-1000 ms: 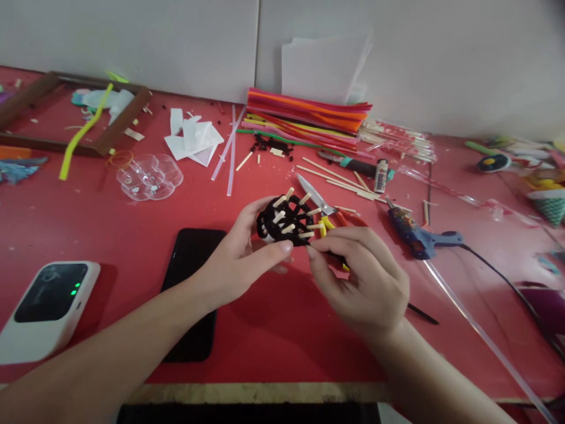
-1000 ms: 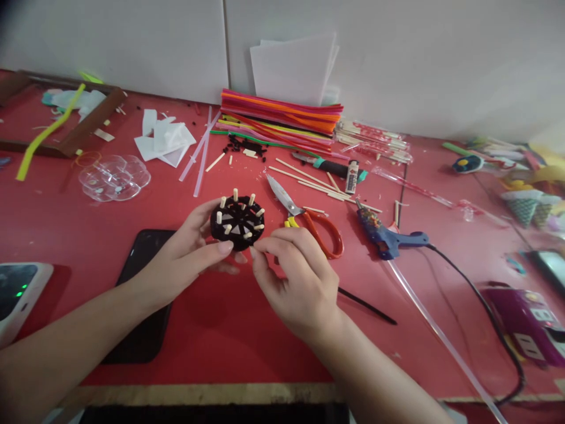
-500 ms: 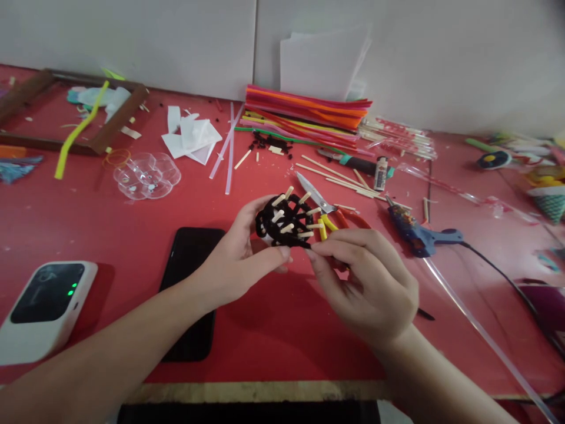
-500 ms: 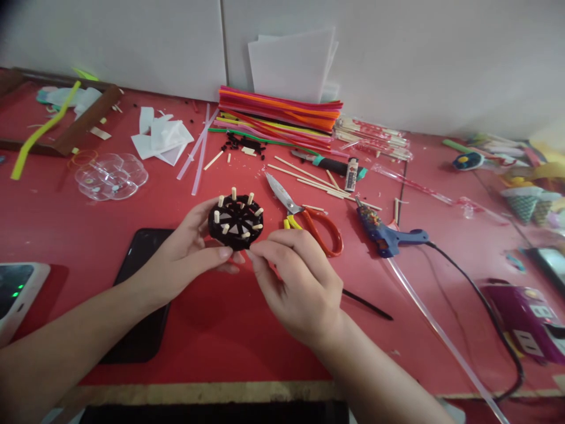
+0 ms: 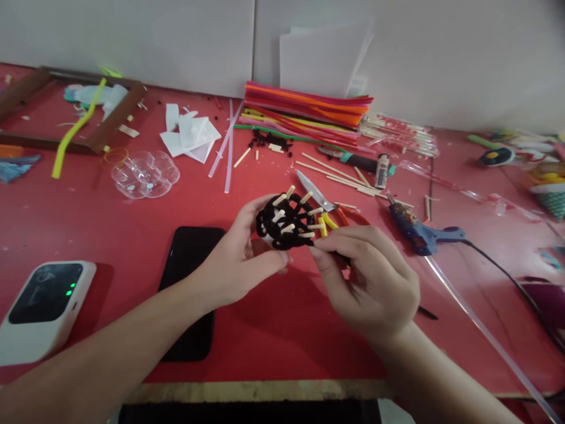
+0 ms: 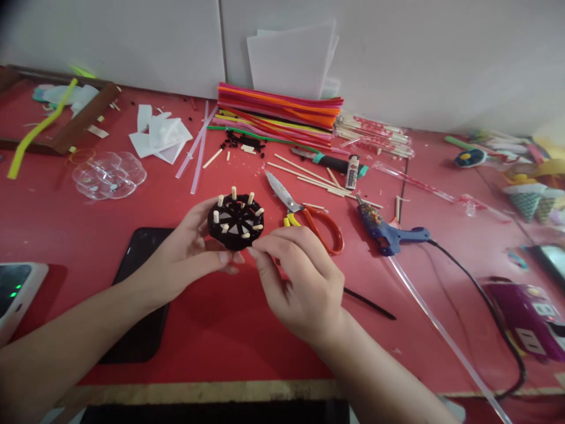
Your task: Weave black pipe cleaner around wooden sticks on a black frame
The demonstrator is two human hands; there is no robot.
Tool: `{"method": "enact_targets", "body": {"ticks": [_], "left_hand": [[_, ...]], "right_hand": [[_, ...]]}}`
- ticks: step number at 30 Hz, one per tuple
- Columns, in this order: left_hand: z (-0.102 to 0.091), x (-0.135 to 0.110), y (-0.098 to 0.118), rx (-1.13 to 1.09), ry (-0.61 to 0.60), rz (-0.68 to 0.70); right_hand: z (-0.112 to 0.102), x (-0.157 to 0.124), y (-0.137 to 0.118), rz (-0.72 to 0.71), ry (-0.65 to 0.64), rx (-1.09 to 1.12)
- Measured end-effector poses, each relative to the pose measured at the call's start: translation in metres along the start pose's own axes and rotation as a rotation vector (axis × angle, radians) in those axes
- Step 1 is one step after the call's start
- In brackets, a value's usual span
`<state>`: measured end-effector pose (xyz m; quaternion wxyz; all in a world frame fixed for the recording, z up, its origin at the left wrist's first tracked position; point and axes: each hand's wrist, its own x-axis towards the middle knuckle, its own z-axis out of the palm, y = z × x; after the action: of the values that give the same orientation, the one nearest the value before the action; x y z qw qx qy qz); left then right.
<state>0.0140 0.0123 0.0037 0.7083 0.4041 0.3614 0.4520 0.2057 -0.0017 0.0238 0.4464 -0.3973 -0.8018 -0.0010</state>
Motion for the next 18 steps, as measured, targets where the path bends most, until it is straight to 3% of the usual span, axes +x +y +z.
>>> {"method": "enact_targets", "body": {"ticks": [18], "left_hand": [[-0.0054,-0.0037,0.001,0.04,-0.032,-0.034]], "right_hand": [[-0.0001,-0.0009,-0.0014,0.031,-0.043,-0.008]]}}
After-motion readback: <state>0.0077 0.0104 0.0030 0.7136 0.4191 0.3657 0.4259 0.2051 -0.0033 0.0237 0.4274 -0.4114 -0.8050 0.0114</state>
